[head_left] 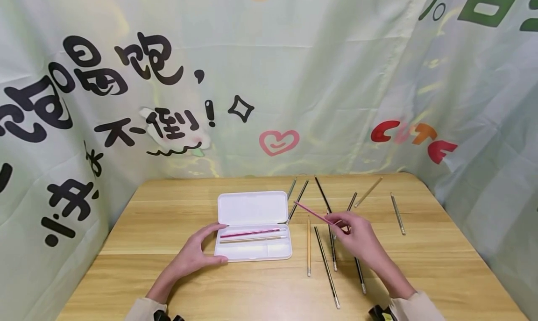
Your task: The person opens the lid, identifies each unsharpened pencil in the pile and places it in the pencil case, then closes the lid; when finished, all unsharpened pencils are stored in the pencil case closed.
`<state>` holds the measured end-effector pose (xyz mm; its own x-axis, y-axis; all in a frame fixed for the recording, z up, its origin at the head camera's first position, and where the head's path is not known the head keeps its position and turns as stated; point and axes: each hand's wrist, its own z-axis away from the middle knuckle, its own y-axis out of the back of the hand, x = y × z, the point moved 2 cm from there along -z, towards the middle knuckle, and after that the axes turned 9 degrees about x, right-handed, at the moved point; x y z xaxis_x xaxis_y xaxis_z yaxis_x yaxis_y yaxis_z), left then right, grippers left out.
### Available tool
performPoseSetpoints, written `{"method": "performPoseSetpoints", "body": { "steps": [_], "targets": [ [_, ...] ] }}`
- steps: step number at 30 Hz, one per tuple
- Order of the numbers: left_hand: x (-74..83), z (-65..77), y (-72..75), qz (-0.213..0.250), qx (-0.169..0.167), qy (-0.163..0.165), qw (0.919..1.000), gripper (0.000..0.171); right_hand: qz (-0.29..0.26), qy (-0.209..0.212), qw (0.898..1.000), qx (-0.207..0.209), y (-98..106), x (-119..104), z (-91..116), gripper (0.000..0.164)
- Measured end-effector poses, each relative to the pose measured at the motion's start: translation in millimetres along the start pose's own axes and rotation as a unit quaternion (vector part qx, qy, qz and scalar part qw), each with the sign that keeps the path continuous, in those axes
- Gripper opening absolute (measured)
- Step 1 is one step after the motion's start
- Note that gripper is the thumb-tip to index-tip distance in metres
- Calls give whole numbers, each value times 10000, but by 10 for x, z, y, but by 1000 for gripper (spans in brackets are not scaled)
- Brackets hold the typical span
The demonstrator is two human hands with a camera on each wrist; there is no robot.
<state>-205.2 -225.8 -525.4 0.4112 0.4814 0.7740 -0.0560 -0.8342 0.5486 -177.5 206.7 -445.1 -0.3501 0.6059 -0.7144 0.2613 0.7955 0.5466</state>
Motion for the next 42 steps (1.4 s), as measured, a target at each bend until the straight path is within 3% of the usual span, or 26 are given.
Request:
{"method": "performPoseSetpoints", "body": {
  "steps": [9,17,23,30,37,42],
  "targets": [
    [-1,-1,-6,-1,18,11,10000,81,-53,140,9999,-75,-251,-153,-33,12],
    [-13,-8,-8,-43,-23,124,9999,84,-158,671,9966,-460,-480,-291,-65,32],
    [-23,-10,-11,-13,-14,116,9999,85,-200,1017,9934,-498,-612,-400,-130,28],
    [-18,-15,-9,-4,-20,80,10000,84,-264,717,9950,-642,-785,-428,-177,20],
    [-7,-9,-18,65,-23,144,9999,84,-563,561,9905,-1125,-998,-408,-192,12],
    [-9,-10,-20,88,-32,158,9998,85,-578,682,9889,-1186,-1133,-416,-204,13]
  ]
}}
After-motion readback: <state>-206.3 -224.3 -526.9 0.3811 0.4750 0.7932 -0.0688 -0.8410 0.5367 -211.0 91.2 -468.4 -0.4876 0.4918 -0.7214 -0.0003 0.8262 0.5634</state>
